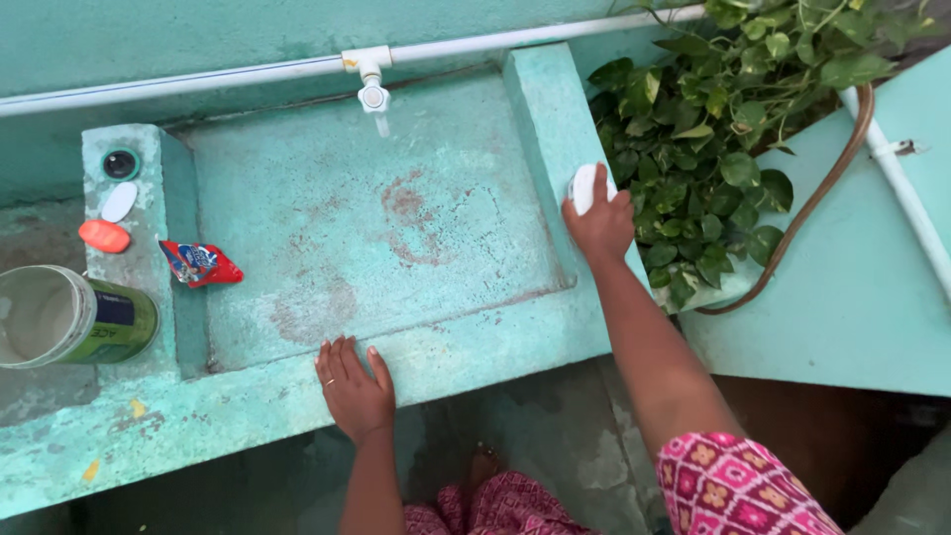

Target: The person wipes the edges and interior of a stone washbasin with a small white sponge, then uses a plastic container to pour water and rinse the surfaces.

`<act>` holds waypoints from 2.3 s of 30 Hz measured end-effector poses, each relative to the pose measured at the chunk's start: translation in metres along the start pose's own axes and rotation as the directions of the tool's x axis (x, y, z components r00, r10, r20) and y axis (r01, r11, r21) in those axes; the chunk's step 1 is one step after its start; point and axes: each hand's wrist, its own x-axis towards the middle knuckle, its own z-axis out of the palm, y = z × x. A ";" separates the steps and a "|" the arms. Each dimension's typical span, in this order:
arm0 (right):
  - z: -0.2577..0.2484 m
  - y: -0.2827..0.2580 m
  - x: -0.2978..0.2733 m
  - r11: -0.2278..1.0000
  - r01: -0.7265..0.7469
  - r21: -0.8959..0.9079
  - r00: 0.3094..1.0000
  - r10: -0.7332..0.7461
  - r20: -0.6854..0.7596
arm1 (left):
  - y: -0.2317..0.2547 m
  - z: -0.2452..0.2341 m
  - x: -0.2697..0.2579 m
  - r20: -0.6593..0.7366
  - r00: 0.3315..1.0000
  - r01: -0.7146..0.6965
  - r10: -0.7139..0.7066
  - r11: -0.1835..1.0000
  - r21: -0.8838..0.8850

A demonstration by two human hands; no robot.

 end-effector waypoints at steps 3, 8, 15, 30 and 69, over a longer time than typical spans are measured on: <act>0.005 -0.004 0.036 0.998 -0.058 -0.004 0.997 0.058 0.057 | 0.000 0.000 -0.001 -0.016 1.000 -0.010 0.010 1.000 -0.004; 0.000 0.001 0.048 0.996 -0.088 0.034 0.987 0.082 0.139 | -0.001 0.001 0.000 0.003 1.000 -0.001 0.001 1.000 0.005; -0.039 0.051 -0.029 0.999 -0.032 0.004 0.993 0.032 0.114 | -0.001 0.000 0.000 -0.007 1.000 0.000 -0.001 1.000 -0.015; -0.071 -0.039 -0.225 0.976 0.124 0.178 0.939 -0.173 0.297 | -0.004 0.002 0.001 -0.031 0.999 -0.046 0.045 0.998 -0.034; -0.097 0.106 -0.161 0.992 -0.106 0.064 0.984 0.095 0.149 | -0.004 0.002 0.000 -0.028 0.999 -0.043 0.042 0.999 -0.031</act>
